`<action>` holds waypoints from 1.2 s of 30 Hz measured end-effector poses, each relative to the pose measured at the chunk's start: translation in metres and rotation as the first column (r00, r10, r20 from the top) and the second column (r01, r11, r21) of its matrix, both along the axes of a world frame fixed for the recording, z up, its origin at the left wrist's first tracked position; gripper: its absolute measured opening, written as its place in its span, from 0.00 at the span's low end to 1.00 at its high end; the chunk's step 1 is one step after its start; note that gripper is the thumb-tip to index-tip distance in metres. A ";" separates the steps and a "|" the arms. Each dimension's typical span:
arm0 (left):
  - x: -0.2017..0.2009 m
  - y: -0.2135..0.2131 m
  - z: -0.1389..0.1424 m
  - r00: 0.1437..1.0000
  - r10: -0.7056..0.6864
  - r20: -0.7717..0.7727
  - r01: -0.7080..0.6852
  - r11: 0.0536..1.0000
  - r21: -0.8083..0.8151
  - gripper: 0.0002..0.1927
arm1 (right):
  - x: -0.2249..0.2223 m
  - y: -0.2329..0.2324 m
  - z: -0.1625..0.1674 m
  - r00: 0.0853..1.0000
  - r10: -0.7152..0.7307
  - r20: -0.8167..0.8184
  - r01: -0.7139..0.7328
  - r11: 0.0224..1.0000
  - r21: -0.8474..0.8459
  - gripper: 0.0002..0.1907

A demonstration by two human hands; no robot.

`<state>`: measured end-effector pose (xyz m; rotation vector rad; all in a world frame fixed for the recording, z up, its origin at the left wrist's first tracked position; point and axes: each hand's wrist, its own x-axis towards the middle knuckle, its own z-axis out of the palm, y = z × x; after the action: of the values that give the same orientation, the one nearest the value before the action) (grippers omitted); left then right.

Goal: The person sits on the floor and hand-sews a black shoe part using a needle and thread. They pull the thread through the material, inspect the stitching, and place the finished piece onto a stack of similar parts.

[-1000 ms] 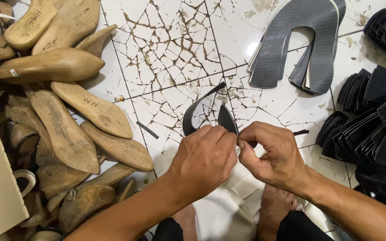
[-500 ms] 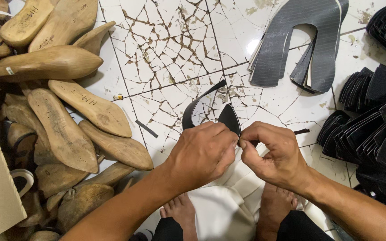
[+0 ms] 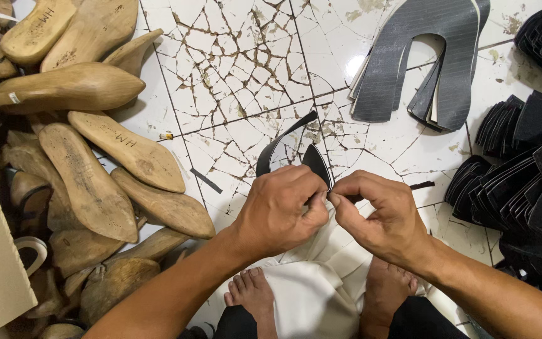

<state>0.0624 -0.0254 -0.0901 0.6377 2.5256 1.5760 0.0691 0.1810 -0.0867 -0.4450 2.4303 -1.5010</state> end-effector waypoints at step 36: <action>0.009 -0.003 -0.007 0.959 -0.009 0.282 -0.046 0.981 0.189 0.02 | 0.001 0.006 0.000 0.997 0.076 -0.025 -0.078 0.992 -0.096 0.04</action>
<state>0.0716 -0.0283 -0.0968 0.3744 2.1981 1.7909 0.0701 0.1867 -0.0864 -0.5701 2.3355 -1.5936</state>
